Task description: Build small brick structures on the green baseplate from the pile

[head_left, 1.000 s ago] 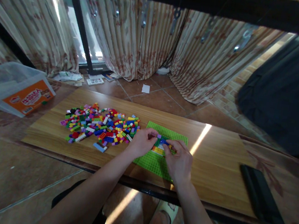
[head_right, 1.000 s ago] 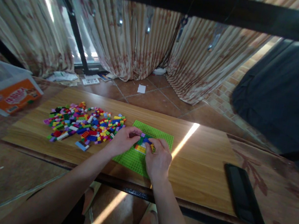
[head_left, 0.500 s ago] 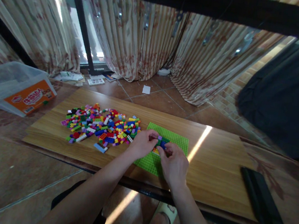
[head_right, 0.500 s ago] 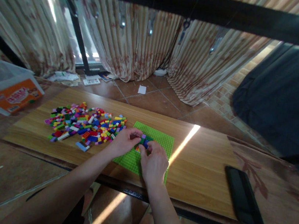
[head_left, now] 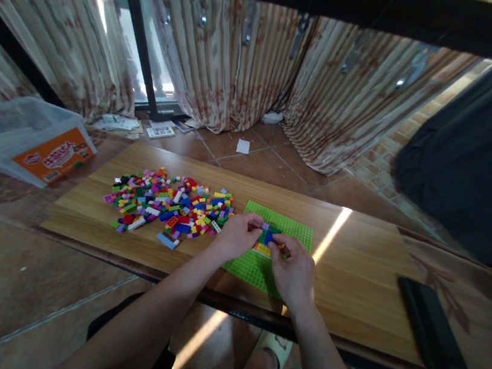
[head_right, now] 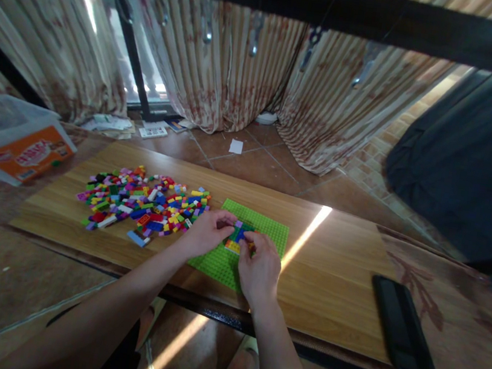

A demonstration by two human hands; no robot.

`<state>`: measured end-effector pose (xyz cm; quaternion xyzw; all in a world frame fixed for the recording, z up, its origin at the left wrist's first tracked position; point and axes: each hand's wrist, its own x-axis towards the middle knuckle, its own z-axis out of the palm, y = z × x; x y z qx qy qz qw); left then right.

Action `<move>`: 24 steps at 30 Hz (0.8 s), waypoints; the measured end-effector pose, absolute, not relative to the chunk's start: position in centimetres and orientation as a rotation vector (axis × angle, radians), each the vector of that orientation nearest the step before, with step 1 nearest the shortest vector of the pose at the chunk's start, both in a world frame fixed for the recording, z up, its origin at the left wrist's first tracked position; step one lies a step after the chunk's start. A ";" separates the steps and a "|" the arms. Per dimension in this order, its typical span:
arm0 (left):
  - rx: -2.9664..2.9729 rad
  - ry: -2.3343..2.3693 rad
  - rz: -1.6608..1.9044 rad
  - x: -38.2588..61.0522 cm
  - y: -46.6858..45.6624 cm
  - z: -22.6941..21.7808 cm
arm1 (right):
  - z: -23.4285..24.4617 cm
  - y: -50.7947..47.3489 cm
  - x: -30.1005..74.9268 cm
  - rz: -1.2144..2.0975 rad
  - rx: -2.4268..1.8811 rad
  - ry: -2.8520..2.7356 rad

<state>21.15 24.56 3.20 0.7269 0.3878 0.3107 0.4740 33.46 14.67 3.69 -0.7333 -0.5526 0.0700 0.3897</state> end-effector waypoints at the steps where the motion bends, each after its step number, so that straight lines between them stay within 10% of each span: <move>1: 1.782 0.947 0.756 21.1 24.6 3.2 | 3.7 14.7 33.4 0.173 -1.864 -1.412; 24: 1.791 1.218 0.687 22.7 24.0 4.2 | 2.7 15.5 34.6 0.303 -1.848 -1.353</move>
